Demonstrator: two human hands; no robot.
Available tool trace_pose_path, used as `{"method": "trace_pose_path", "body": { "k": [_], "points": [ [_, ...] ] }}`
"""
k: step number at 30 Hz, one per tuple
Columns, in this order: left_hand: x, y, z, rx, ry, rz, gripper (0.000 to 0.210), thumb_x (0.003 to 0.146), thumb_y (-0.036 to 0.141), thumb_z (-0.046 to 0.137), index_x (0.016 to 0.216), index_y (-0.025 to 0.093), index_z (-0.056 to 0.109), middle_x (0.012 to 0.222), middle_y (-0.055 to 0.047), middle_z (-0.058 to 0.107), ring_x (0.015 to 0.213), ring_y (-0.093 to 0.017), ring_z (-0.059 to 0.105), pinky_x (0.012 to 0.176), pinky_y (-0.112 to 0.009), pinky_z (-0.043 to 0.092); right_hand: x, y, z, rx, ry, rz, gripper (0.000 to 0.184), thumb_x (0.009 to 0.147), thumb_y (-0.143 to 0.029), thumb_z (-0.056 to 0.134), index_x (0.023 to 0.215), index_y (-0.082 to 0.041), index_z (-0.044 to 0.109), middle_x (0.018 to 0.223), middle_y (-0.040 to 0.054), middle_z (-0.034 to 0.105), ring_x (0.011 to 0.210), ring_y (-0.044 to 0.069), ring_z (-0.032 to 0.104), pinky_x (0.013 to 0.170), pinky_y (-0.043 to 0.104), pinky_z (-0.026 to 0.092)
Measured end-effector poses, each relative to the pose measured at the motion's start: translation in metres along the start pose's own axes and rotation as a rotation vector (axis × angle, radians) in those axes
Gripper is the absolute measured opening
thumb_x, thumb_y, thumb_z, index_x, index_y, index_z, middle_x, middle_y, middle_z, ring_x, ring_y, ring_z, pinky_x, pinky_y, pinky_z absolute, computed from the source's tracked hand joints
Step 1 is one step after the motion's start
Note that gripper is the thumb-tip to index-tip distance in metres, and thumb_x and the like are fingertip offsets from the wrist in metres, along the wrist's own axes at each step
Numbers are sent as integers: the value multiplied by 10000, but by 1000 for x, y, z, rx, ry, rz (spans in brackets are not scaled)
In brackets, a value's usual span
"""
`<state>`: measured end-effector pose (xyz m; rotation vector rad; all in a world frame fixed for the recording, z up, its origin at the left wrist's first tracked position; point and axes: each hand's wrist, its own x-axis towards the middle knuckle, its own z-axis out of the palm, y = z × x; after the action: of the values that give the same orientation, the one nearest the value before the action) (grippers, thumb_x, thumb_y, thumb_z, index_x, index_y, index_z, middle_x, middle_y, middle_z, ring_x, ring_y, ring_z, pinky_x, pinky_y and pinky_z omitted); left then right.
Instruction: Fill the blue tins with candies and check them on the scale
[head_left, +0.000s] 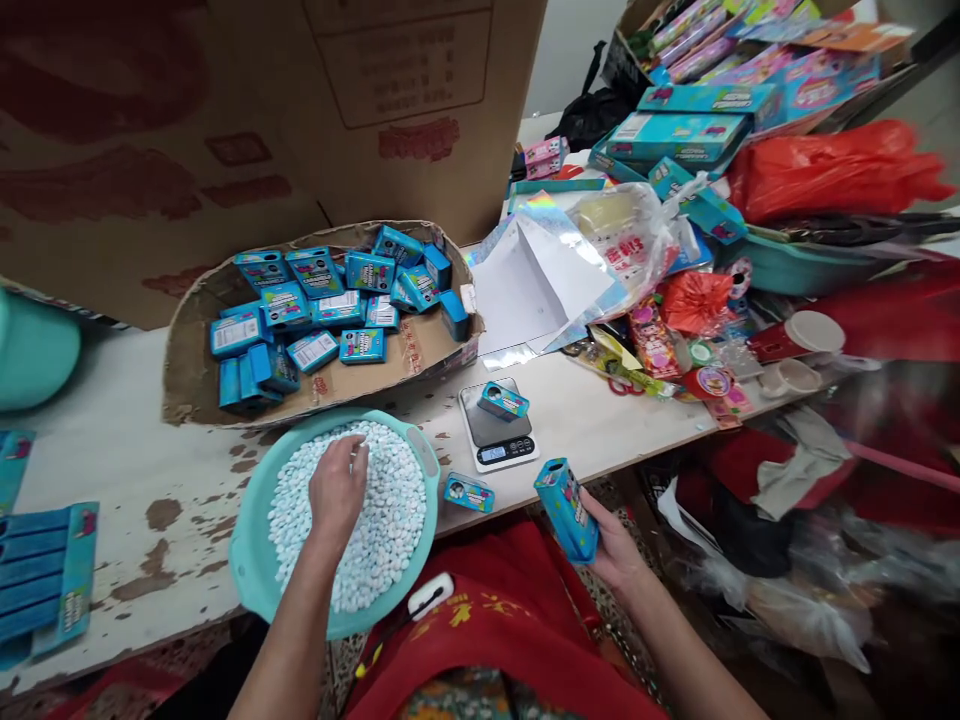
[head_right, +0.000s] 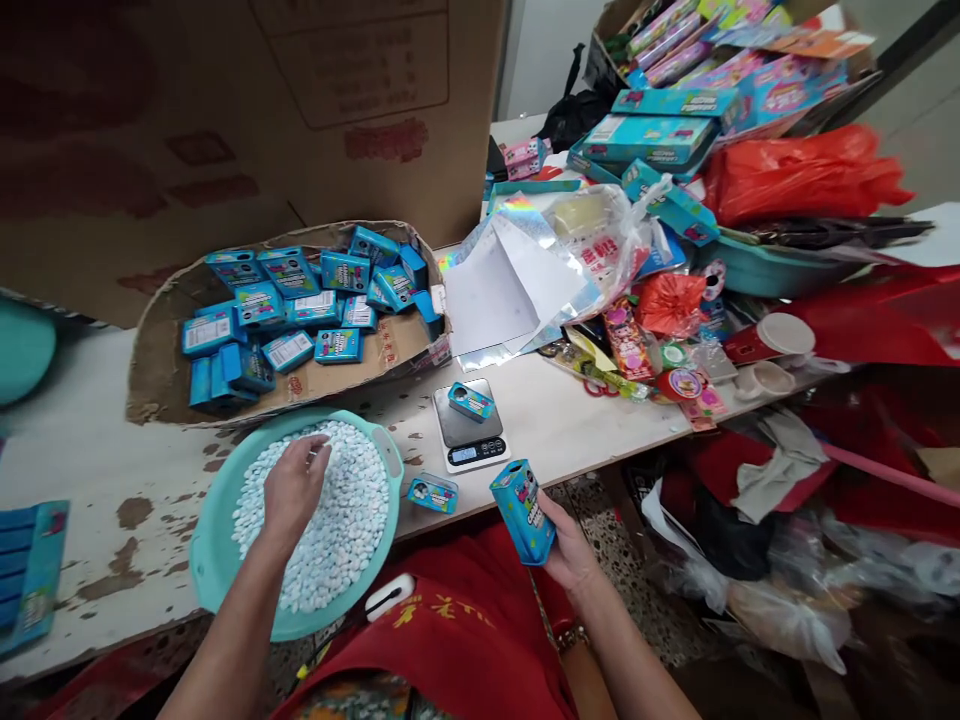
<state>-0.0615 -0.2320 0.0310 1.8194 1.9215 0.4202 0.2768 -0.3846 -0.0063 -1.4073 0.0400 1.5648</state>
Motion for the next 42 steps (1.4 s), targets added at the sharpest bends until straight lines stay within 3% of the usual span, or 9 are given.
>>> {"method": "trace_pose_path", "body": {
  "k": [5, 9, 13, 19, 25, 30, 33, 36, 42],
  "points": [
    [-15, -60, 4, 161, -273, -37, 358, 841, 394, 461, 1115, 193, 576, 1135, -121, 570, 1032, -277, 567, 873, -372, 434, 32, -21, -4, -108, 90, -298, 361, 666, -424, 724, 931, -190, 649, 885, 68, 734, 797, 273, 702, 745, 464, 556],
    [-22, -61, 16, 98, -224, -9, 353, 831, 415, 463, 1090, 204, 577, 1096, -115, 587, 1026, -287, 560, 899, -401, 421, 72, -43, -10, -231, 387, -689, 476, 587, -419, 763, 947, -179, 566, 927, 60, 697, 872, 235, 666, 834, 433, 517],
    [-28, -55, 15, -83, -149, -28, 240, 778, 407, 531, 918, 233, 619, 981, -82, 633, 991, -295, 571, 864, -393, 436, 103, -40, -14, -289, 547, -819, 586, 589, -431, 754, 1037, -170, 481, 1055, 95, 639, 985, 207, 598, 946, 411, 439],
    [-34, -55, -3, -889, -107, -511, 332, 603, 340, 747, 877, 201, 623, 770, -25, 600, 666, -165, 559, 540, -240, 433, 111, -17, -17, -438, 590, -800, 574, 635, -458, 716, 1062, -155, 479, 1035, 104, 624, 904, 204, 597, 859, 403, 478],
    [-38, -43, -22, -1700, -133, -580, 159, 716, 312, 655, 773, 186, 576, 696, -9, 516, 500, -74, 443, 376, -158, 348, 63, -12, -11, -627, 674, -990, 690, 698, -439, 695, 1255, -146, 413, 1301, 180, 427, 1142, 265, 476, 934, 457, 435],
    [-32, -37, -7, -1844, -111, -783, 253, 869, 260, 506, 641, 163, 455, 668, -16, 487, 456, -56, 407, 353, -151, 336, 52, -17, 49, -928, 326, -1231, 547, 748, -377, 680, 1223, -190, 483, 1243, 144, 499, 1182, 265, 458, 897, 423, 467],
    [-27, -31, 1, -1827, -103, -786, 199, 900, 249, 470, 726, 160, 501, 633, 0, 473, 455, -61, 426, 350, -144, 330, 74, -31, 93, -880, 257, -1126, 615, 729, -429, 681, 1244, -167, 470, 1257, 151, 509, 1161, 266, 484, 907, 425, 457],
    [-25, -19, -3, -1734, -101, -834, 220, 906, 269, 485, 720, 153, 487, 562, 28, 429, 395, -43, 375, 310, -128, 245, 79, -41, 125, -847, 170, -1012, 475, 733, -442, 671, 1106, -165, 571, 1061, 95, 632, 989, 242, 581, 884, 409, 460],
    [-25, 41, -39, -1826, 212, -503, 343, 825, 431, 608, 664, 174, 448, 473, 82, 303, 349, -36, 268, 326, -162, 208, 11, -25, 170, -974, -221, -1161, 351, 761, -371, 705, 1070, -240, 603, 1007, 55, 650, 943, 228, 605, 846, 368, 475]
  ]
}}
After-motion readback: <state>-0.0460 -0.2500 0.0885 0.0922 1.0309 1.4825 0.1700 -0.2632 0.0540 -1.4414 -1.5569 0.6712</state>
